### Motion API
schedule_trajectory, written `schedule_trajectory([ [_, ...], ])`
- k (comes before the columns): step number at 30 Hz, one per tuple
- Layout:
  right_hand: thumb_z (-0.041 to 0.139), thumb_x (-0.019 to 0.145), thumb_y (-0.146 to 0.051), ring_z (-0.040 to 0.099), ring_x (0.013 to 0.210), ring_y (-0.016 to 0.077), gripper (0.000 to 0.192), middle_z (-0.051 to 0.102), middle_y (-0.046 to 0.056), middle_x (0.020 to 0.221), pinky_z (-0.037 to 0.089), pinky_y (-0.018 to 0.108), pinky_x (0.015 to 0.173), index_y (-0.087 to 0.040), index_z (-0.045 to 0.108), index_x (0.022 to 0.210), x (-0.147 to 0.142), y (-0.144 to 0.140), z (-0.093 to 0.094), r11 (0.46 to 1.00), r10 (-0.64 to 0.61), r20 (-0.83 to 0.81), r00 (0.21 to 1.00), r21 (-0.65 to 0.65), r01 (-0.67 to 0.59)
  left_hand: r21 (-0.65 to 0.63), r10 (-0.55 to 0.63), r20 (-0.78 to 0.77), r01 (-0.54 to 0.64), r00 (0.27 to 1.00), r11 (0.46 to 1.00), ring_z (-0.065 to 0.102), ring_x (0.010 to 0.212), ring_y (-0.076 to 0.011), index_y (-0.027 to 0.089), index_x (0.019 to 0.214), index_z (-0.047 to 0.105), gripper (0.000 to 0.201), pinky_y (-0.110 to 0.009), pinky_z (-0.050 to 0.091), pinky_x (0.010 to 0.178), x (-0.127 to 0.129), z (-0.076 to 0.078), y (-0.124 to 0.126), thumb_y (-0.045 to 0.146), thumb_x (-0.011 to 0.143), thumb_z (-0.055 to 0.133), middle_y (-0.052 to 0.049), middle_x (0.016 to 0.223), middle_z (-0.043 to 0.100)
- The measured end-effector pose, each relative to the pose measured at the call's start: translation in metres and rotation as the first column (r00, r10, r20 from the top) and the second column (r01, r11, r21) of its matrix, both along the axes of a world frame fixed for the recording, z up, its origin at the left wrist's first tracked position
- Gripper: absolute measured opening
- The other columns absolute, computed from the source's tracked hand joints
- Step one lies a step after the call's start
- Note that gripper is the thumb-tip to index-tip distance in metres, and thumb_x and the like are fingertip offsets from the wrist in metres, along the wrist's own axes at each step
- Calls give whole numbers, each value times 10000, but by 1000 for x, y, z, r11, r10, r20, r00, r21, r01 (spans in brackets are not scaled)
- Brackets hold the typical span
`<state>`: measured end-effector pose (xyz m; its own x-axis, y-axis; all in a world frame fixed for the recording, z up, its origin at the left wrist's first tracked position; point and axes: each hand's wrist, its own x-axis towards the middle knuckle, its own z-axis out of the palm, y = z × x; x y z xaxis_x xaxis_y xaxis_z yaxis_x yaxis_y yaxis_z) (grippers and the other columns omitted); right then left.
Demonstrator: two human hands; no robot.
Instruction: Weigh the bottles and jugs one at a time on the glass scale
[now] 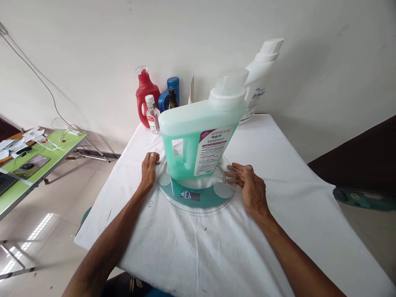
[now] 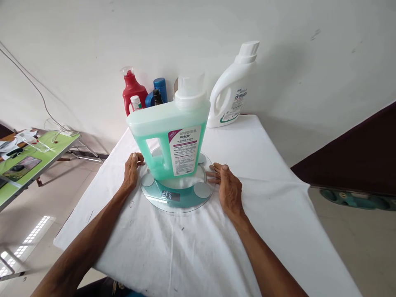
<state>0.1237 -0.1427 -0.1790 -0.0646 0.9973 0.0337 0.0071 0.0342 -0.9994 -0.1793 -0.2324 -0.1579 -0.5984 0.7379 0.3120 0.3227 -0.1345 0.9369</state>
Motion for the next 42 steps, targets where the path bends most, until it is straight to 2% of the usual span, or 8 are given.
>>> schedule_trajectory([
  [11,477,917,-938,779,1081,372,920,784,228,1279,654,506,842,-128,758,1252,1,1,-2,1000,-2,-15,1000,-15,2,-5,22,-2,-22,1000,1000,631,859,-206,215,845,623,634,-364,583,801,0,-1,0,813,976,457,-62,901,631],
  [18,461,926,-936,778,1091,371,917,783,220,1288,656,507,855,-135,762,1257,1,0,-1,1000,3,-5,1000,-4,-3,-13,-3,-23,3,1000,1000,648,901,-214,215,871,634,593,-364,585,813,1,2,-4,764,1001,452,-74,950,656],
  [27,457,938,-926,779,1081,370,883,796,200,1260,654,507,865,-150,788,1203,2,2,-4,1000,11,4,1000,5,-11,-51,7,-146,-14,989,999,661,869,-217,222,956,644,498,-383,540,840,2,-3,-6,682,1032,467,-61,992,701],
  [32,463,915,-947,776,1080,377,906,796,208,1254,648,509,843,-148,784,1195,2,1,-4,1000,12,-11,1000,2,-12,-84,19,-168,-34,986,996,665,921,-233,222,976,646,488,-387,524,860,1,-3,-6,673,1027,468,-70,1024,712],
  [42,458,943,-920,782,1067,354,880,793,203,1266,646,476,837,-142,772,1210,2,2,-7,1000,19,-24,1000,5,-19,-39,14,-178,-22,984,999,638,969,-233,224,1007,635,458,-383,543,886,2,-2,-8,654,1034,479,-69,1016,686],
])
